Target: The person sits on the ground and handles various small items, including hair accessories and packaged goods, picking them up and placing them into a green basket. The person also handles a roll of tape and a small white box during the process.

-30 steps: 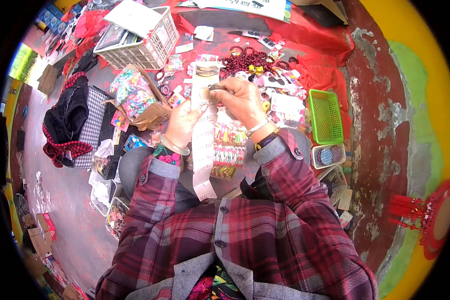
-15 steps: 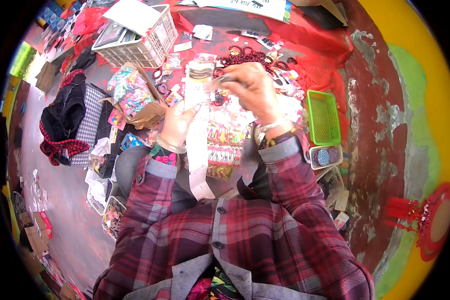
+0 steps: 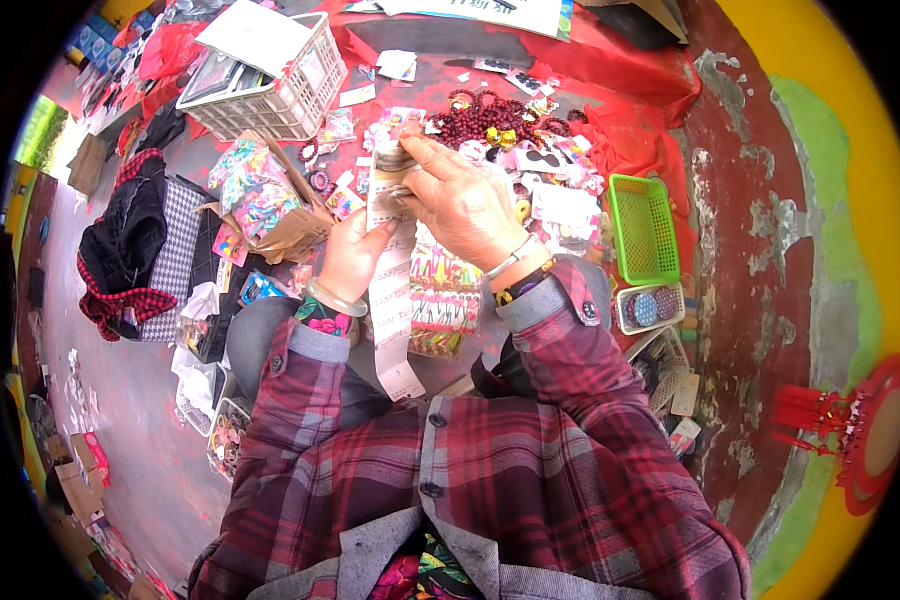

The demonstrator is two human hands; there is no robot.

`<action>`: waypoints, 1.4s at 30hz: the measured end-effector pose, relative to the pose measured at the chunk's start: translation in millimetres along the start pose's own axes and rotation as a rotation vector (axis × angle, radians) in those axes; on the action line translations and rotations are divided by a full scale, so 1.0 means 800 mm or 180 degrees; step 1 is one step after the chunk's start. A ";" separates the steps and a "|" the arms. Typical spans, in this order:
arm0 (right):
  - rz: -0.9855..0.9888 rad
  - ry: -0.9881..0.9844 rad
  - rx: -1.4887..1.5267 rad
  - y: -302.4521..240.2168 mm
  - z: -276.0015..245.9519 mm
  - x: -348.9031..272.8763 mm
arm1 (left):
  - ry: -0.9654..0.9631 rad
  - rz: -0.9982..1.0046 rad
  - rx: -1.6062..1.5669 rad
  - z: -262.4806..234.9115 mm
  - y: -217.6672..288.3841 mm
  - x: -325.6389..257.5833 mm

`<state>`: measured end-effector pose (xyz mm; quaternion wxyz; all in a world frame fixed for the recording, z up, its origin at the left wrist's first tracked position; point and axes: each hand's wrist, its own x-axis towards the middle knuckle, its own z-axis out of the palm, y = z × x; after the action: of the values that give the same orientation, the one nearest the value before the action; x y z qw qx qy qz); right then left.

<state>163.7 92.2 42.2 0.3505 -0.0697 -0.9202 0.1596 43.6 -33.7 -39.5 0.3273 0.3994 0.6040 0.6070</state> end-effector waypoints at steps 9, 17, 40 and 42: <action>0.0113 0.0142 0.0365 -0.008 0.006 -0.002 | 0.0073 -0.0127 0.0078 -0.003 0.022 -0.002; 0.0298 -0.0015 0.0735 0.016 0.012 -0.001 | 0.0056 -0.0048 0.1140 -0.001 0.012 -0.005; 0.1524 0.1406 0.1793 0.088 0.021 -0.020 | -0.0532 -0.0172 0.0071 0.002 0.008 0.002; 0.2715 0.2033 0.3356 0.072 -0.048 0.002 | -0.0329 -0.0347 -0.0439 -0.003 0.000 -0.018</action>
<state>189.2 155.6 50.1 0.4952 -0.2862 -0.4683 0.6735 47.8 -47.6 -40.3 0.4173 0.3733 0.5640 0.6070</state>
